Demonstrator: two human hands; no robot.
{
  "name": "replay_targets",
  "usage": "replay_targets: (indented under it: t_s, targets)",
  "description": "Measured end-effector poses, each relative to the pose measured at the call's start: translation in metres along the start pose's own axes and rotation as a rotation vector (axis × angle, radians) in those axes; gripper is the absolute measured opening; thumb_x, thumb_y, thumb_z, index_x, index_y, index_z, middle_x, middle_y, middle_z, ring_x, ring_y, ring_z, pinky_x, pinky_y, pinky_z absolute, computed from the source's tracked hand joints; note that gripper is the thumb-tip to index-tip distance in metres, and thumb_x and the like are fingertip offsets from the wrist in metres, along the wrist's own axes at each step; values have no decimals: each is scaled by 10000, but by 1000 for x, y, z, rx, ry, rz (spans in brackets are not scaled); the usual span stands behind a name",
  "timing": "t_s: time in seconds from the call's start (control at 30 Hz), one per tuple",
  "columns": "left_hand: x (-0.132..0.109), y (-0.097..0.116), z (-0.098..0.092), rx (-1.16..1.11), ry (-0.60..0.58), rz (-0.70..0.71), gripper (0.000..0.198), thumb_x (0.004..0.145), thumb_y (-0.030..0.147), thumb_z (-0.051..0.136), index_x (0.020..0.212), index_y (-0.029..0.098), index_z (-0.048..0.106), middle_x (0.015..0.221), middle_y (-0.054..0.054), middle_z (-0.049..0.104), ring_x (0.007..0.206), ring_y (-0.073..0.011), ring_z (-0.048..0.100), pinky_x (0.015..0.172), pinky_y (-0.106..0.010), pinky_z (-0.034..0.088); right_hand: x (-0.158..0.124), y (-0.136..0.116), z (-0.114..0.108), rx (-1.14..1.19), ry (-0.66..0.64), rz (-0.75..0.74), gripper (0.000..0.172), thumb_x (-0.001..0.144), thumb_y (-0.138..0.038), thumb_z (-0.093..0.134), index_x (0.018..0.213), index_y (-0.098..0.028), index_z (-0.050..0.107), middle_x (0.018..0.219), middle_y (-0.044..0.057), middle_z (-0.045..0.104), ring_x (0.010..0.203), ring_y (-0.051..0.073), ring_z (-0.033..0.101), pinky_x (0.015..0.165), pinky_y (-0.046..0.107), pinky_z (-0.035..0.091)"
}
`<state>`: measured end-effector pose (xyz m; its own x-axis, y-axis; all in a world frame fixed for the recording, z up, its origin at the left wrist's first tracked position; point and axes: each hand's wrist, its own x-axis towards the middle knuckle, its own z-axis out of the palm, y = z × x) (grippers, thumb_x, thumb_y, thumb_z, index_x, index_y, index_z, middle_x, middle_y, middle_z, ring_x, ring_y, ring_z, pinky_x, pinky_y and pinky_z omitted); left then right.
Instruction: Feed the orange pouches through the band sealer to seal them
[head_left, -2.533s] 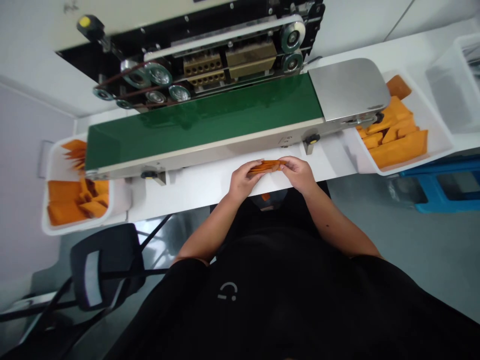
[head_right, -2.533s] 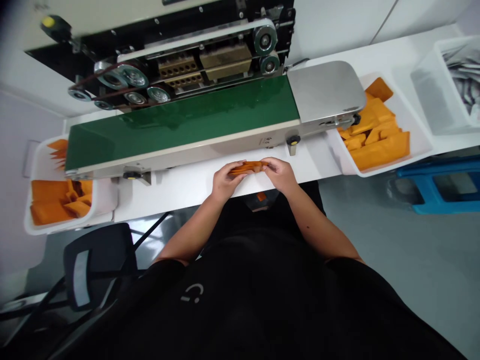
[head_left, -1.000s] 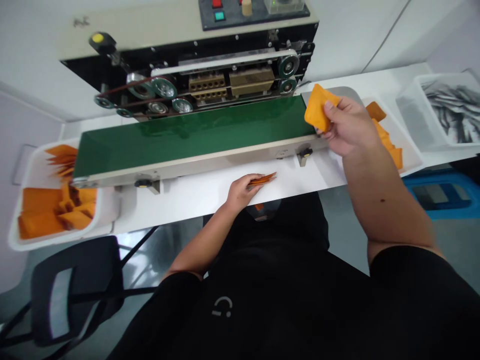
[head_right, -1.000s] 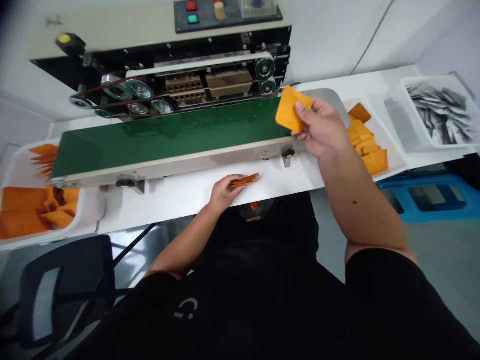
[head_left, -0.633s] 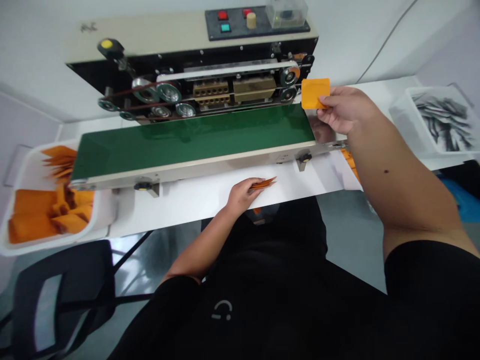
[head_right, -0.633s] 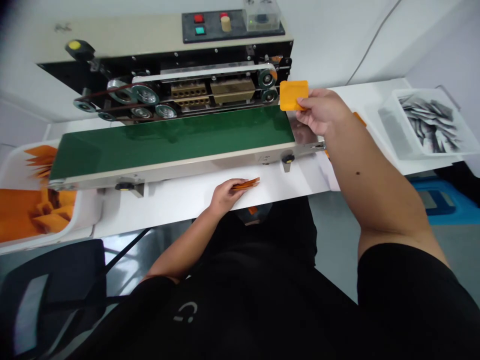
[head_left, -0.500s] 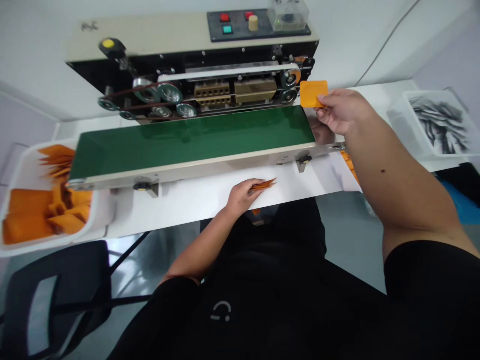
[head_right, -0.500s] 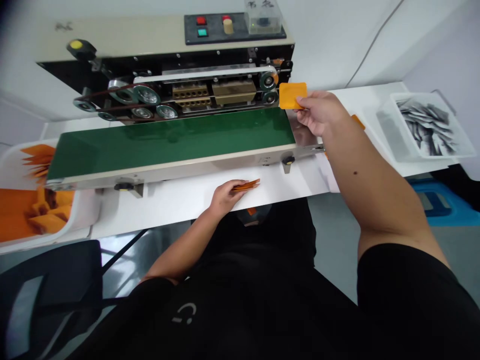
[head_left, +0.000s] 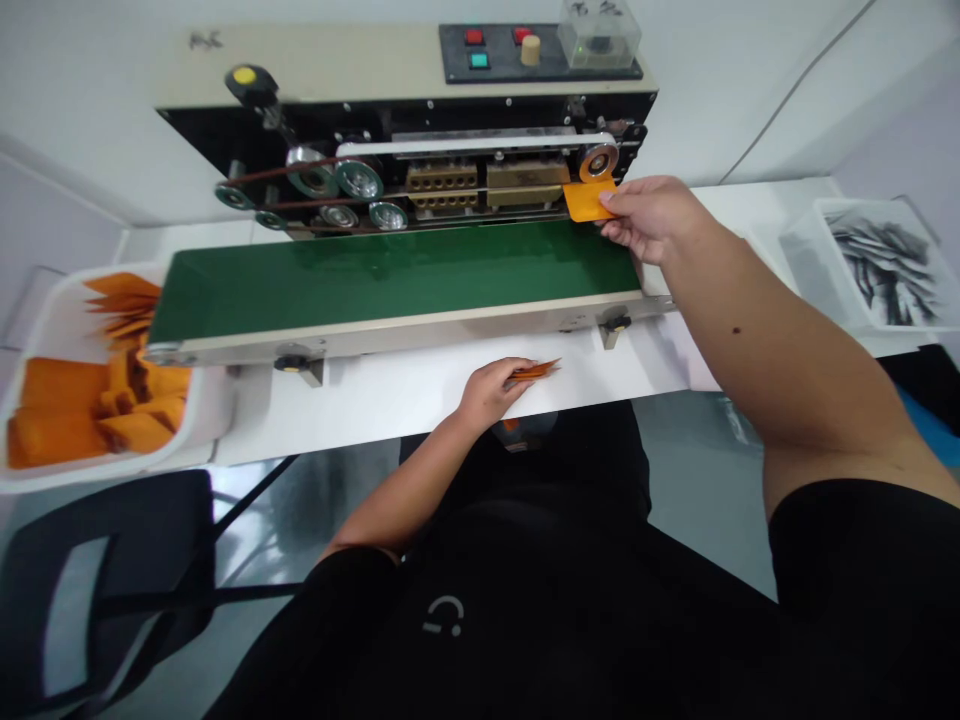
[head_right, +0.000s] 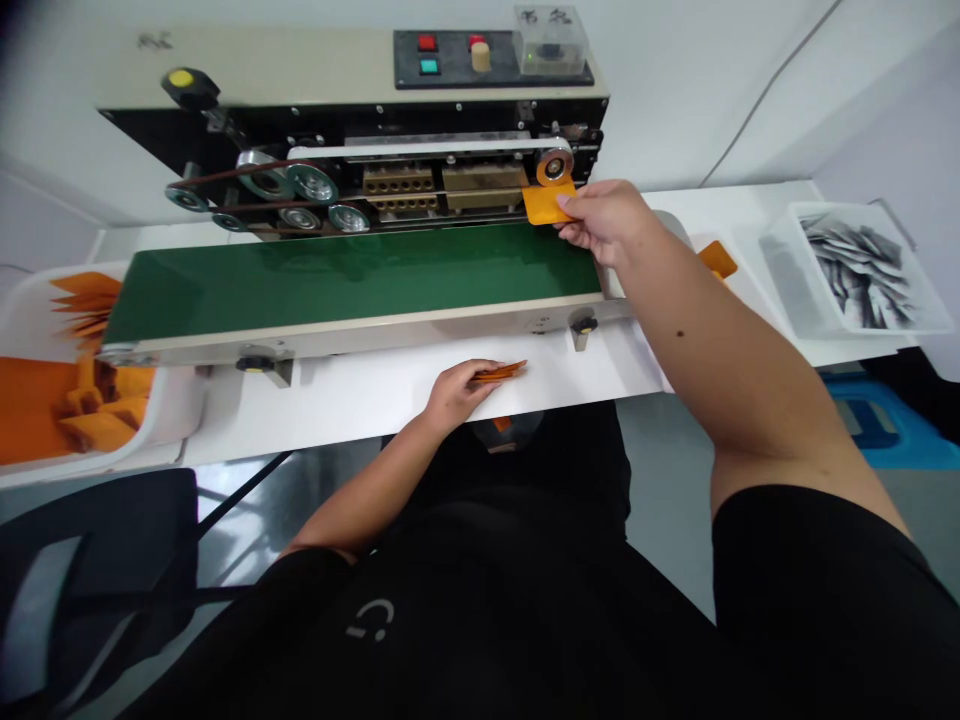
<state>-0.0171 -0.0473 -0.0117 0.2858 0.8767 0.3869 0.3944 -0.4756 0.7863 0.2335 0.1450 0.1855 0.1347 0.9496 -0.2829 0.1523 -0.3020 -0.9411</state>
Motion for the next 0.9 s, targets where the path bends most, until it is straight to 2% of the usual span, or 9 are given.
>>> replay_targets:
  t_s: [0.1,0.2,0.37,0.47,0.53,0.63,0.73,0.8,0.9]
  targets:
    - [0,0,0,-3,7,2,301,948,375,770,1213,239,729,1174,-100,812,1067,-250,801,945,-402,664,-7,5,2,-42,14,-115,166,1044,-249,680,978,-105,633,673,17,638,557,64,565,552,187,500]
    - [0,2,0,-8,-4,-6,309,953,396,762,1216,238,726,1180,-103,809,1070,-248,799,948,-402,660,-36,28,-6,0,34,-346,239,988,-362,756,1042,-156,646,780,26,680,578,82,577,566,231,535]
    - [2,4,-1,-20,6,-37,303,947,410,767,1189,232,723,1132,-99,798,1020,-232,784,907,-370,639,-112,110,-5,-113,146,-597,221,975,-432,705,1010,-215,730,889,44,704,613,135,618,555,288,526]
    - [5,4,-2,-1,14,-58,303,920,414,795,1139,215,726,1072,-86,777,991,-222,758,878,-346,614,-137,166,6,-233,74,-564,206,947,-376,691,1086,-236,752,986,57,731,698,156,646,608,303,554]
    - [7,4,-4,-9,8,-57,296,917,409,796,1125,212,726,1057,-80,769,982,-218,746,883,-342,600,-138,194,13,-272,-23,-497,373,917,-326,685,1284,-259,711,1189,80,731,840,182,685,648,304,573]
    - [9,5,-7,-34,-30,-50,281,937,405,772,1140,216,726,1072,-79,772,992,-214,745,905,-340,591,-130,220,19,-276,-199,-456,533,901,-275,661,1433,-285,643,1384,87,678,1131,233,686,886,373,612]
    - [9,5,-8,-35,-51,-65,299,944,427,760,1152,216,728,1090,-84,783,1010,-220,751,927,-348,592,-124,232,20,-244,-270,-425,308,917,-290,657,1207,-264,761,1224,64,744,1102,242,712,1013,422,579]
    - [8,4,-7,-38,-42,-84,327,939,456,761,1159,216,731,1102,-88,790,1018,-224,757,940,-356,597,-123,238,21,-167,-262,-372,196,920,-328,681,1066,-244,780,1089,51,766,1003,233,732,965,409,595]
    - [7,4,-5,-58,-9,-108,382,928,499,766,1186,220,732,1145,-97,794,1053,-233,765,979,-371,604,-124,243,23,-5,-221,-308,209,921,-395,714,1026,-222,766,1020,49,763,931,212,736,902,379,610]
